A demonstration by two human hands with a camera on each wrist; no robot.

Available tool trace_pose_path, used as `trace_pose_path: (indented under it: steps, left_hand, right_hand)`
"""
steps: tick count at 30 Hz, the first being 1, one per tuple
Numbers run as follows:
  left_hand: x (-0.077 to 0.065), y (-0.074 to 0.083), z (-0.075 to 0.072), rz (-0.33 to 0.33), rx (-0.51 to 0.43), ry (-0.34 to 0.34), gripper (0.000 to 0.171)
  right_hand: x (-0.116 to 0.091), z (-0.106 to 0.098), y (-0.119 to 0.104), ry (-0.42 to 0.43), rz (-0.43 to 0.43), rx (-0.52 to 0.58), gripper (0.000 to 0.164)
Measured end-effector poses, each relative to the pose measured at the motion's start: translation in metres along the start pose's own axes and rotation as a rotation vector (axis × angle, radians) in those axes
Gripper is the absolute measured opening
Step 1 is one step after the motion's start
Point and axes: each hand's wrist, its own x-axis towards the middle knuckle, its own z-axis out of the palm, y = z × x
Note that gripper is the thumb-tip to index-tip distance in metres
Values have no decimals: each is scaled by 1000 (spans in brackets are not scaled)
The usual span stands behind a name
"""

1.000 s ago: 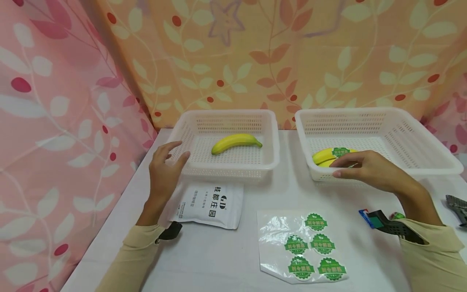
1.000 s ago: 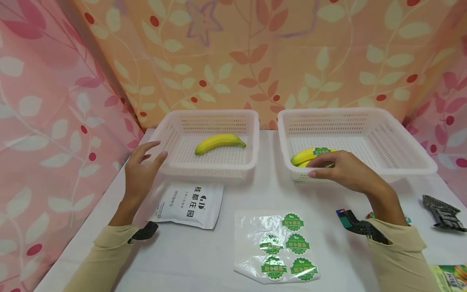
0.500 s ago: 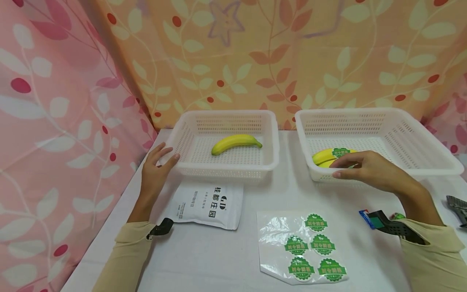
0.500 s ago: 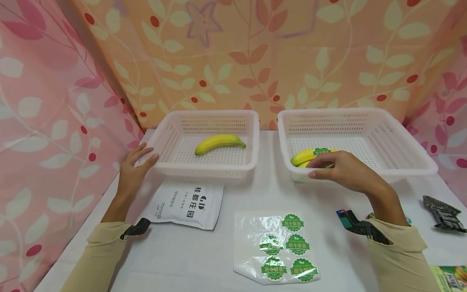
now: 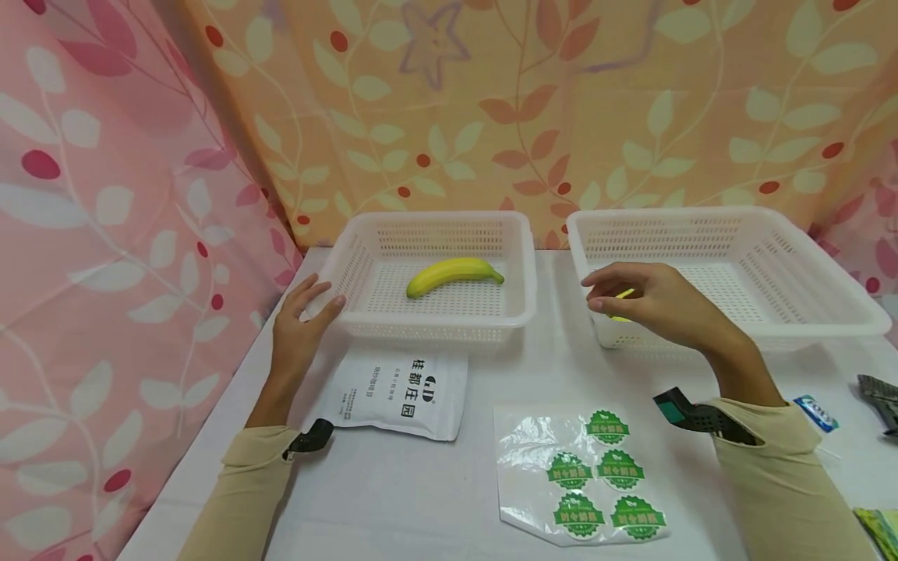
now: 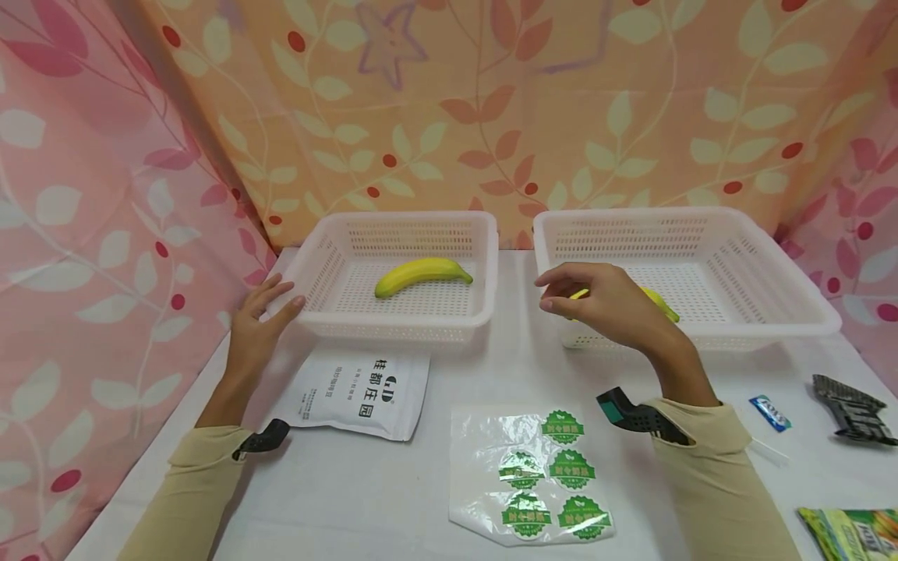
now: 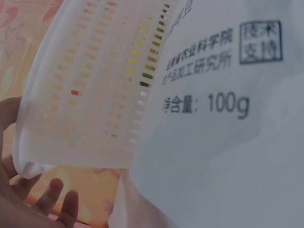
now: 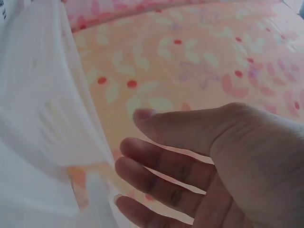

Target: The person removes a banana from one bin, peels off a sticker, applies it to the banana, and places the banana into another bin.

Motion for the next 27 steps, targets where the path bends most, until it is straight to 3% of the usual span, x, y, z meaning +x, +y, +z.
trace_pose_path:
  steps: [7,16,27]
  left_hand:
    - [-1,-2,0,7,-13,3,60]
    - [-1,-1,1,12,5,7,61]
    - [-1,-5,2,35,-14,16,59]
  right_hand:
    - [37,23,-30,-9,-47,22,36]
    - [90,50,-51,-34,-141,75,25]
    - [139,82,-72,-223,4,122,34]
